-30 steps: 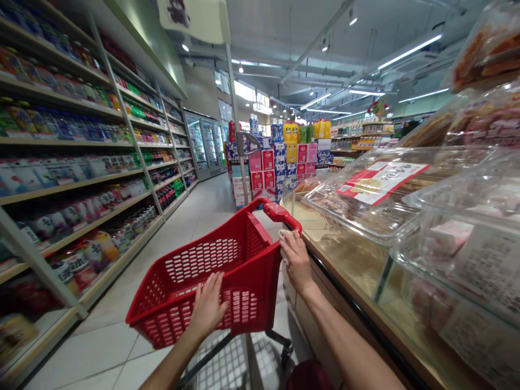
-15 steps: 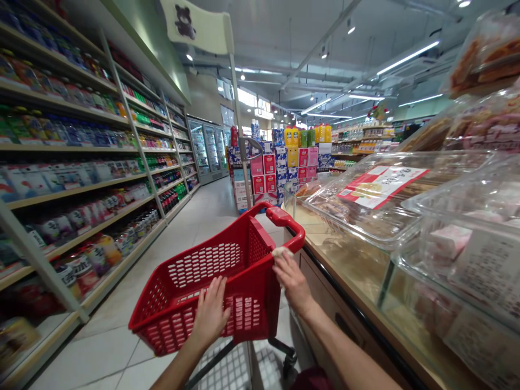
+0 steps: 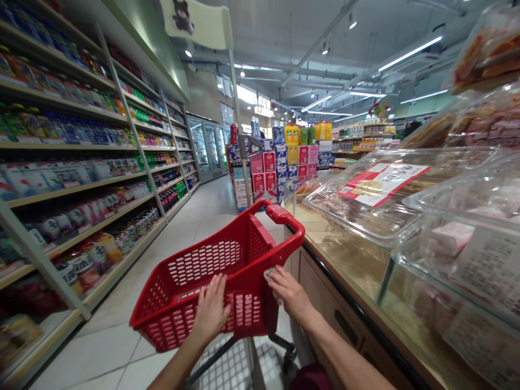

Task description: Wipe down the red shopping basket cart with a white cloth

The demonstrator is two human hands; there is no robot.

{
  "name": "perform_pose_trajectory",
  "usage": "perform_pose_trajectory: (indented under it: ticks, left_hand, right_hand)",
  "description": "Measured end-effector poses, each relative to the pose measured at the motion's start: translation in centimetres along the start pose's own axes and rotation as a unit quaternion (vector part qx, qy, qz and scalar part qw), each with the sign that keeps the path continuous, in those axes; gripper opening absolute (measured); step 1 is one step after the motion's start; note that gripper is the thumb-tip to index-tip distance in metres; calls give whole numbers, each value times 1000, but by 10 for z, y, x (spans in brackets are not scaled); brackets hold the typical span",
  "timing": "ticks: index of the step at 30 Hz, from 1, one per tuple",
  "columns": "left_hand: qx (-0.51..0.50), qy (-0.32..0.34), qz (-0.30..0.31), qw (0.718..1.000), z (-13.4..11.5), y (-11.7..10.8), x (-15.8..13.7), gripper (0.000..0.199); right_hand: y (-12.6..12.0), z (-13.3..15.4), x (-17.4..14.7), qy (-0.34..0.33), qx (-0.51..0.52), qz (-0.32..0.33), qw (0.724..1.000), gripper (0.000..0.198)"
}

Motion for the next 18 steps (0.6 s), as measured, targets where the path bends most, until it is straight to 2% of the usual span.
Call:
perform_pose_trajectory:
  ticks: [2, 4, 6, 8, 10, 12, 14, 16, 18]
  left_hand:
    - [-2, 2, 1, 1000, 0, 0, 0, 63]
    - [1, 4, -4, 1000, 1, 1, -2, 63]
    - [4, 6, -11, 1000, 1, 1, -3, 63]
    - [5, 8, -14, 1000, 1, 2, -5, 64]
    - [7, 10, -15, 1000, 1, 3, -5, 64]
    - [11, 11, -17, 1000, 1, 4, -5, 65]
    - [13, 14, -21, 1000, 2, 5, -4, 65]
    - [13, 17, -27, 999, 2, 7, -4, 65]
    - [13, 18, -30, 999, 3, 8, -4, 65]
  right_hand:
    - [-15, -6, 8, 37, -21, -37, 998, 46]
    - [-36, -24, 21, 105, -65, -115, 986, 48]
    - [-42, -32, 29, 118, -82, -150, 978, 45]
    - [-28, -24, 25, 79, -63, -122, 987, 42]
    - [-7, -5, 12, 14, -28, -59, 998, 41]
    - [2, 8, 3, -23, -5, -19, 1000, 41]
    - [-10, 3, 8, -1, -17, -36, 999, 41]
    - [-33, -14, 22, 56, -58, -90, 993, 41]
    - [-45, -26, 34, 83, -98, -118, 985, 40]
Point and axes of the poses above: each hand's wrist, its own x-axis towards the middle knuckle, its own y-axis out of the palm, z = x × y, the point moved 5 cm from there along x, towards the middle knuckle, and after that the axes turned 2 degrees about -y, right-handed, at the moved point
